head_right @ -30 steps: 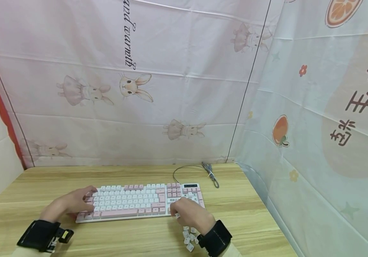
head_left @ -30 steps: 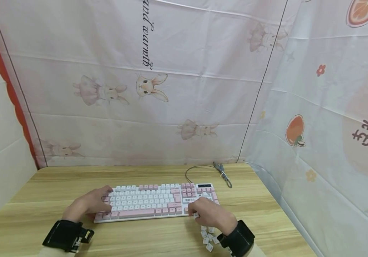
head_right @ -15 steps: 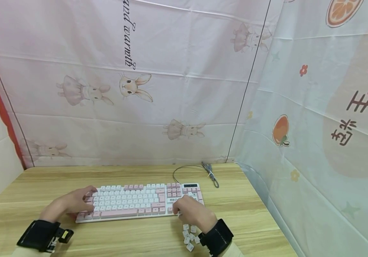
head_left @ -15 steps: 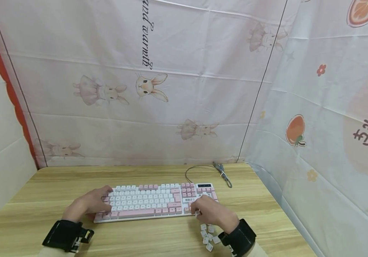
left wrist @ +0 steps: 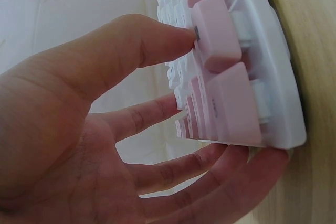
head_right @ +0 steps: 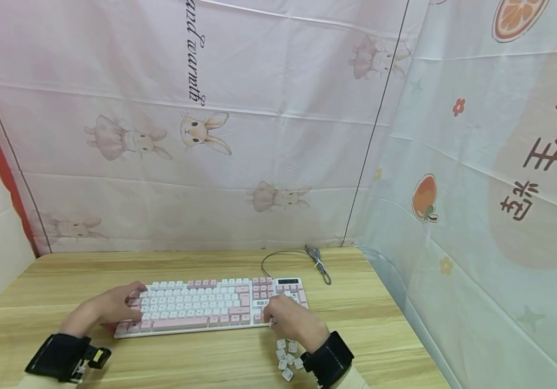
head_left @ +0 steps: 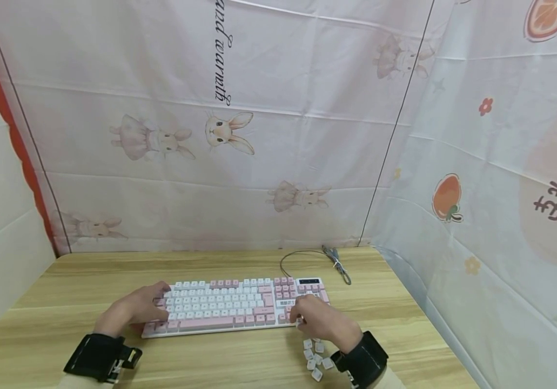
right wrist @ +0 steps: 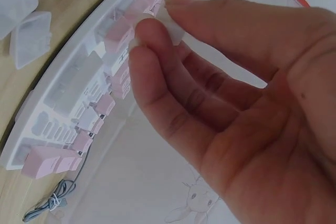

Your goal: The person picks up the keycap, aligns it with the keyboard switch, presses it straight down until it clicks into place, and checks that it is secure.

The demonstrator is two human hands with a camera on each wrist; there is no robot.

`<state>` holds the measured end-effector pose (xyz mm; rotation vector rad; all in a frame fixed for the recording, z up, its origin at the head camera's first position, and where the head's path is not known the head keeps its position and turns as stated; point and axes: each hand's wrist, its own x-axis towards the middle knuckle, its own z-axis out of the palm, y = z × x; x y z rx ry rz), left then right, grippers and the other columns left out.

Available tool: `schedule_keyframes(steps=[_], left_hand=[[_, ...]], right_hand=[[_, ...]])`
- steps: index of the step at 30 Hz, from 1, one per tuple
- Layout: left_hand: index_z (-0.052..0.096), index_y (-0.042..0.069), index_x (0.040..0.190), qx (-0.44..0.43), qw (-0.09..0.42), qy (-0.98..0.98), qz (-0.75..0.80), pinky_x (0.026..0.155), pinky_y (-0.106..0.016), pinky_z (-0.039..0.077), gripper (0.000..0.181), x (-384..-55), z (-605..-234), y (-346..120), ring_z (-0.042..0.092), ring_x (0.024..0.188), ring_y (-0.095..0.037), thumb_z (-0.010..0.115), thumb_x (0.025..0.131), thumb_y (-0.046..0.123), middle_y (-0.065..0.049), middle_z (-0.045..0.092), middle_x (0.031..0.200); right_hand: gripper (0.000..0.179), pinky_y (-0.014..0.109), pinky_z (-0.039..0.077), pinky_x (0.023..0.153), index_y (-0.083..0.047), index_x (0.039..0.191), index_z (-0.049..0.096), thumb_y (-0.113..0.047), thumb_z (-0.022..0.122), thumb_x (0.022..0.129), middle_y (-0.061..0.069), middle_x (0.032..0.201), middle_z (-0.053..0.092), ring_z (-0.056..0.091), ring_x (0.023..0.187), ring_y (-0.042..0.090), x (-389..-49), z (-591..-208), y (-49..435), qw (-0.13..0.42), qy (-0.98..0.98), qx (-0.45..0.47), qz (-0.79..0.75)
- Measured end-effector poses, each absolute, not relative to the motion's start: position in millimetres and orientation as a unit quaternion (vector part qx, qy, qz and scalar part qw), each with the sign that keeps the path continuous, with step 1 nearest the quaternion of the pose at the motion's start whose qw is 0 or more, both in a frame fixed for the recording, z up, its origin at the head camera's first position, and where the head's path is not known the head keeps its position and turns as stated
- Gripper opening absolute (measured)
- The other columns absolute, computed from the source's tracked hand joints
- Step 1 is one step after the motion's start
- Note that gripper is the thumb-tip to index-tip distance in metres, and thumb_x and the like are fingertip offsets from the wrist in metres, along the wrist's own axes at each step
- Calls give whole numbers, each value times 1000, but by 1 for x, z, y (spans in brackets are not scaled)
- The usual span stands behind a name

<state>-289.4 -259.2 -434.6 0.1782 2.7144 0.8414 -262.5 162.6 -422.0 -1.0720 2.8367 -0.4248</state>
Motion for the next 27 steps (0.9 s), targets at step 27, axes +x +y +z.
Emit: schedule_keyframes(steps=[27], left_hand=[[45,0,145,60,145,944,290,66,-40,54,69,-291,-437,-260,56,105,-37,76,86,19,-37,45,147]], right_hand=[[17,20,54,73,-5,102,80,0,79,85,5,100,78,67,87,9,-264,-418,165,14,931,-342,-126]])
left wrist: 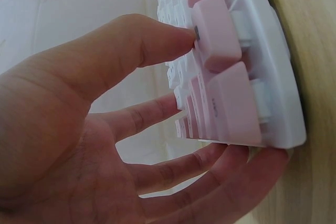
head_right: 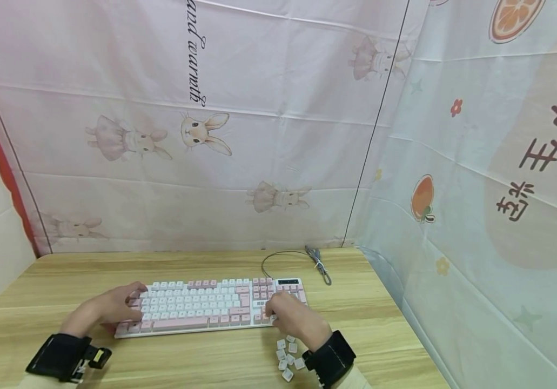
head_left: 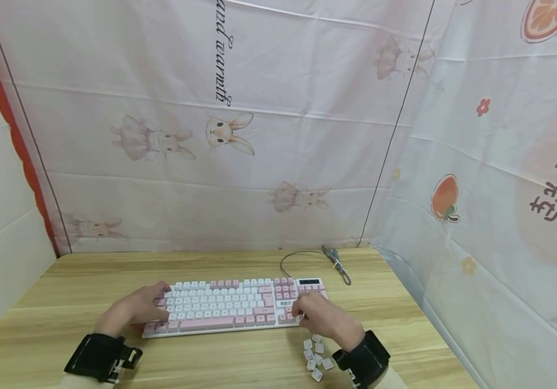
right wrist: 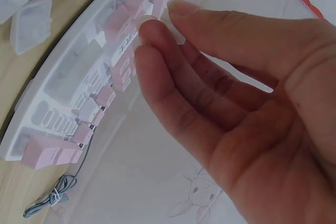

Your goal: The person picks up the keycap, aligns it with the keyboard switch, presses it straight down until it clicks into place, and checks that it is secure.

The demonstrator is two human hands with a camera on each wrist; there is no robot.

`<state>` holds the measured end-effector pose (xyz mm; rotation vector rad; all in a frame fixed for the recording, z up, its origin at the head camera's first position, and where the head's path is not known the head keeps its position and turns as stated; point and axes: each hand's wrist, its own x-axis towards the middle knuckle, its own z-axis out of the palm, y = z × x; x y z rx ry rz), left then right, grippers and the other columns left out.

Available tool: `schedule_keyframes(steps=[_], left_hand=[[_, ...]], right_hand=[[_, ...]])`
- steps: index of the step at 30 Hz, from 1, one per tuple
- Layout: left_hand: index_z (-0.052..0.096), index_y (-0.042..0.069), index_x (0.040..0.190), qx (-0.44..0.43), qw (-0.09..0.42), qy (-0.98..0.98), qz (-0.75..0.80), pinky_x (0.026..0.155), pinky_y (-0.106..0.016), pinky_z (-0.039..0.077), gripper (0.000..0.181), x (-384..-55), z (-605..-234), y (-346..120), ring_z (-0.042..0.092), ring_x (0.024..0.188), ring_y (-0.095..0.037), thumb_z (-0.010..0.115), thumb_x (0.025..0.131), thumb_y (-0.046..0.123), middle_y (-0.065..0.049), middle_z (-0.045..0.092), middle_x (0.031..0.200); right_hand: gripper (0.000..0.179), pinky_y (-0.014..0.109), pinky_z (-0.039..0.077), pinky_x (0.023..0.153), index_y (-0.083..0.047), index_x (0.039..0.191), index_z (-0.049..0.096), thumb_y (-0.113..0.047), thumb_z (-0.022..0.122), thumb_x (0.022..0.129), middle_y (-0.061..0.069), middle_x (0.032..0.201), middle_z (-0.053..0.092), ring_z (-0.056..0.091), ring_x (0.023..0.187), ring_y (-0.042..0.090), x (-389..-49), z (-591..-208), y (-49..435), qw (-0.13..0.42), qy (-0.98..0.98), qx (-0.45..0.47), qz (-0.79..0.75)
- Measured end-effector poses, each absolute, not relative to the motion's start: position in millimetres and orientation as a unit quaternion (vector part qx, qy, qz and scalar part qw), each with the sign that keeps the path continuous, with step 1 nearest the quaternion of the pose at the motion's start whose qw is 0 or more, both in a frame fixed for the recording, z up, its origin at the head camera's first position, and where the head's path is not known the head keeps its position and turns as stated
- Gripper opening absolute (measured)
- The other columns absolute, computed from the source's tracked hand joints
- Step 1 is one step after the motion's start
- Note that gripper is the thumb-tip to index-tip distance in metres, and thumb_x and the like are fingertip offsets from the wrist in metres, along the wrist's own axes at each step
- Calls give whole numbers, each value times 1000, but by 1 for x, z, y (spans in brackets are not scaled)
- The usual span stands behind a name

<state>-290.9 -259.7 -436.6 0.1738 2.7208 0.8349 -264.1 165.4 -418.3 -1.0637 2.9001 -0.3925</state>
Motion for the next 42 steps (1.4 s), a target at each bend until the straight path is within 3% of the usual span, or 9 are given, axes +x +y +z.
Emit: schedule_keyframes(steps=[17,31,42], left_hand=[[45,0,145,61,146,944,290,66,-40,54,69,-290,-438,-260,55,105,-38,76,86,20,-37,45,147],[48,-2,142,80,131,948,278,82,-46,53,68,-291,-437,-260,54,109,-37,77,84,19,-36,50,145],[47,-2,142,75,135,947,282,75,-42,54,68,-291,-437,-260,54,108,-37,76,84,18,-37,49,145]], right_hand=[[17,22,56,75,-3,102,78,3,76,87,8,100,75,68,90,14,-268,-419,171,-4,932,-341,-126],[17,24,57,75,-4,100,78,3,78,84,7,99,78,71,89,15,-275,-421,176,-25,928,-354,-116],[16,23,54,72,-2,96,77,6,77,83,7,94,76,68,85,13,-280,-425,180,-32,923,-357,-138]])
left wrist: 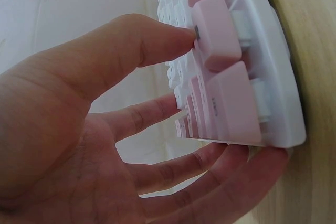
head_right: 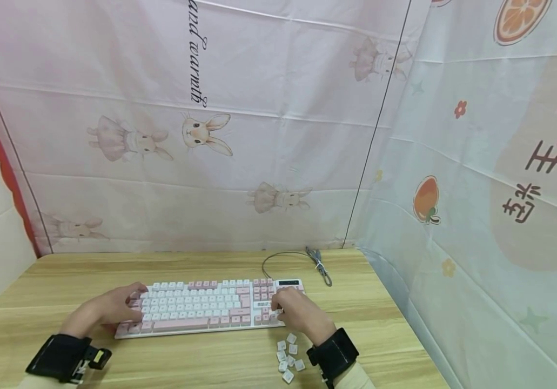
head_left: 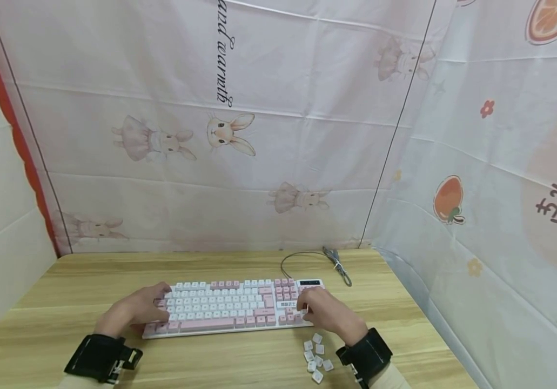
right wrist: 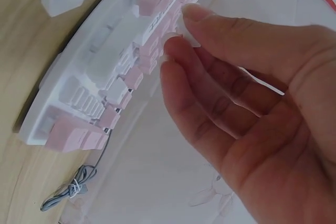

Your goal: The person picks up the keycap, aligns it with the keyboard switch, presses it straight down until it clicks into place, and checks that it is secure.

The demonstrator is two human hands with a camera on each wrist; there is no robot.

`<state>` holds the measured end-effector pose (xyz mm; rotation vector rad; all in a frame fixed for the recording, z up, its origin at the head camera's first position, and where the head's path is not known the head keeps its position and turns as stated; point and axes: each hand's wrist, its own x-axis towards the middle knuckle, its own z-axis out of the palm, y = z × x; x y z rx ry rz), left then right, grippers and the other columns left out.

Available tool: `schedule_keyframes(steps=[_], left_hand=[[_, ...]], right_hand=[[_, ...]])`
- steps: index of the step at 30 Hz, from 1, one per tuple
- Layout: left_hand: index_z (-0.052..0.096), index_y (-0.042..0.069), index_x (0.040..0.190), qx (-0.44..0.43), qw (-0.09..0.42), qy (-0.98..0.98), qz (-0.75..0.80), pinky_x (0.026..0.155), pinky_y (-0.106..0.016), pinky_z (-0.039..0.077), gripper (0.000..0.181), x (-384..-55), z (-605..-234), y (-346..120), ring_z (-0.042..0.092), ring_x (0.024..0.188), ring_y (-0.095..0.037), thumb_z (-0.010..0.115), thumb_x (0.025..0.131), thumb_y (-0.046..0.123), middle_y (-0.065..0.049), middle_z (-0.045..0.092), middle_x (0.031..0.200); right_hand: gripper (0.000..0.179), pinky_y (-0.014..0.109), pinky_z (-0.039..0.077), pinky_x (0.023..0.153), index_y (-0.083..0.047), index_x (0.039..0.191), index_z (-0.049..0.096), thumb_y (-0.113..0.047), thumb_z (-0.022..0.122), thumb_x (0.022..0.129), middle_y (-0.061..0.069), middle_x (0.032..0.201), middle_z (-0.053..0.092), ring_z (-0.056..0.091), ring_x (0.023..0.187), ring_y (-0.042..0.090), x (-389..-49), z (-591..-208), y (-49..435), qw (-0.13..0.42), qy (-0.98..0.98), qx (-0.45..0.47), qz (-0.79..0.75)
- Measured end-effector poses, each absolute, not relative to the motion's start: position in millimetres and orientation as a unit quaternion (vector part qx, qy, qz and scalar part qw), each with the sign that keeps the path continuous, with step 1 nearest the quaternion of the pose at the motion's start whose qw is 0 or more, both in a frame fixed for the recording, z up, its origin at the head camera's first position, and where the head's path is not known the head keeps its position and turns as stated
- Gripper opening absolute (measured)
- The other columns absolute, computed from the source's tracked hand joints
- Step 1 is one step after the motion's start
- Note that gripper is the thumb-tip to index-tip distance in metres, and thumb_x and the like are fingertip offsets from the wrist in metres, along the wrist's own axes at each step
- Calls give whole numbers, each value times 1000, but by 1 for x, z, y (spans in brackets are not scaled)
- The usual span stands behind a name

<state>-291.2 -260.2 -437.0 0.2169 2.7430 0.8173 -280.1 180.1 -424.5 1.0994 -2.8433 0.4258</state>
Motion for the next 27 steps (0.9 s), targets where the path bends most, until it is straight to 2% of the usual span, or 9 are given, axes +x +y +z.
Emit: schedule_keyframes(steps=[6,15,22,27], left_hand=[[48,-1,142,80,131,949,275,83,-48,53,68,-292,-436,-259,55,110,-37,77,83,18,-36,51,144],[49,-1,141,81,127,951,270,92,-54,51,67,-292,-433,-259,55,114,-38,77,83,19,-36,50,145],[48,-2,142,79,133,949,274,84,-49,53,68,-291,-434,-260,54,110,-38,76,84,19,-37,48,145],[49,-1,141,82,129,951,268,90,-54,50,67,-291,-434,-260,54,111,-38,77,84,19,-37,49,144]], right_hand=[[15,22,53,73,-4,97,77,5,76,85,5,94,75,65,84,11,-283,-427,183,30,-926,349,144],[12,23,52,71,-2,95,77,4,77,84,8,91,73,64,81,14,-288,-426,183,46,-924,355,132],[11,22,50,69,-3,94,76,2,79,84,6,88,73,60,77,9,-291,-426,182,44,-926,348,137],[12,23,52,72,-3,96,77,2,78,85,6,90,74,60,80,9,-293,-428,184,36,-932,330,142]])
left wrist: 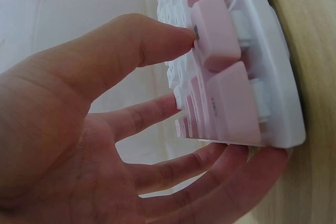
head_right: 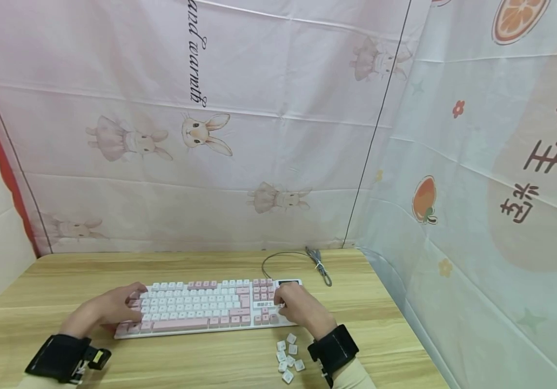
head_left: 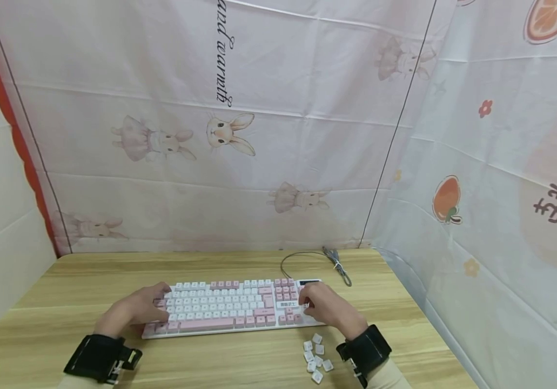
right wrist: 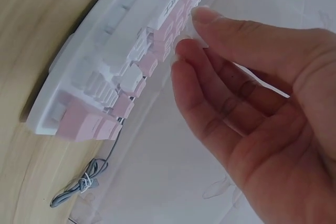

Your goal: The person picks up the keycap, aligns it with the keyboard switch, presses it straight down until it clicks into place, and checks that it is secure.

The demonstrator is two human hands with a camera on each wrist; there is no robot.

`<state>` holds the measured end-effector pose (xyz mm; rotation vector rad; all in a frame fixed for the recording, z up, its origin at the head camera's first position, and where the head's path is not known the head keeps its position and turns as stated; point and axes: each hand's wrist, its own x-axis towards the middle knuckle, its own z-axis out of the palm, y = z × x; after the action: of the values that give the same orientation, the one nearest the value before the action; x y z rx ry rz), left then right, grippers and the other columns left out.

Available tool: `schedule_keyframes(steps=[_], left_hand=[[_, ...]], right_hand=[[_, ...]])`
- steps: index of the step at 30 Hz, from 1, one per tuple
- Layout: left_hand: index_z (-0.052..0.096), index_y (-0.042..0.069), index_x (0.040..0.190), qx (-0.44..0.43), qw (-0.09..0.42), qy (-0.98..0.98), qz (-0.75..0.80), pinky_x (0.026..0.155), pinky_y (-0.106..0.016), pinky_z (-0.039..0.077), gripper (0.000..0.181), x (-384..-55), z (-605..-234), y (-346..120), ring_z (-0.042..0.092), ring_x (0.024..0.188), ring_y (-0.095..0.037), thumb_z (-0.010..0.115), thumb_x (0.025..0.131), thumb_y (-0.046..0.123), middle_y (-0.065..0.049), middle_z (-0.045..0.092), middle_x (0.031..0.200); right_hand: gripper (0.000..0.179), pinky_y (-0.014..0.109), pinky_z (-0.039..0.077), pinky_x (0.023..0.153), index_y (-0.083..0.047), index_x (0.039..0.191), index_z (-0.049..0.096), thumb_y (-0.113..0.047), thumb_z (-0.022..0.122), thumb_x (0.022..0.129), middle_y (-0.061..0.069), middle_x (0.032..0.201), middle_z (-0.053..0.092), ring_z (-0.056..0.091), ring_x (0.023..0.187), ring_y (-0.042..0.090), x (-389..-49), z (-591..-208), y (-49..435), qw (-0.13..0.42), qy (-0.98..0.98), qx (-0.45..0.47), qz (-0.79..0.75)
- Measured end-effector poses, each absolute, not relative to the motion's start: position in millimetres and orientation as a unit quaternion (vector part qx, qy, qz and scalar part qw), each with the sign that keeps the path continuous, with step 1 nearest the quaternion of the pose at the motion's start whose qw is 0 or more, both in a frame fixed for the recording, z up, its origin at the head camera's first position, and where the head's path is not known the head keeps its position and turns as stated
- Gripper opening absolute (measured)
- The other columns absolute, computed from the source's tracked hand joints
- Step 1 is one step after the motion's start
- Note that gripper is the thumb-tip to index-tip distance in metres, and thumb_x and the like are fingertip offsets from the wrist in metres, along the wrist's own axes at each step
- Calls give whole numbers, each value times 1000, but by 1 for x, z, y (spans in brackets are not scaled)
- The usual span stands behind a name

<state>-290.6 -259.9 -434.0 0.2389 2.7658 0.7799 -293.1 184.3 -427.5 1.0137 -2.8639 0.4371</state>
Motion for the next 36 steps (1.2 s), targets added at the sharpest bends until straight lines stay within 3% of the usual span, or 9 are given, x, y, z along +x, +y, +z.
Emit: schedule_keyframes(steps=[7,14,18,28,36], left_hand=[[49,-1,141,81,127,952,268,88,-51,52,68,-291,-434,-260,54,111,-38,77,83,20,-36,49,145],[49,-2,141,89,121,954,260,99,-62,46,68,-291,-433,-260,55,121,-43,77,84,20,-37,50,145],[49,-2,141,91,122,954,260,99,-61,46,67,-291,-434,-260,55,122,-44,77,84,20,-37,50,144],[49,-1,141,88,119,954,259,89,-53,51,68,-290,-435,-260,55,111,-37,77,84,21,-37,50,145],[49,-2,141,89,118,954,260,97,-60,47,68,-291,-437,-261,55,119,-42,77,83,20,-37,50,145]], right_hand=[[15,25,52,72,-2,98,77,5,78,84,8,94,73,60,81,11,-296,-427,189,41,-931,327,154],[19,26,54,73,1,104,77,5,75,87,9,99,72,64,84,15,-300,-428,194,56,-934,310,167],[20,27,56,76,1,108,77,4,74,88,9,101,72,66,88,17,-303,-429,196,62,-938,296,169],[18,26,54,72,-1,102,78,6,76,85,8,97,73,64,82,14,-308,-430,204,101,-939,289,159],[18,28,56,75,-1,102,78,7,75,85,8,97,73,67,85,17,-310,-431,206,100,-940,286,158]])
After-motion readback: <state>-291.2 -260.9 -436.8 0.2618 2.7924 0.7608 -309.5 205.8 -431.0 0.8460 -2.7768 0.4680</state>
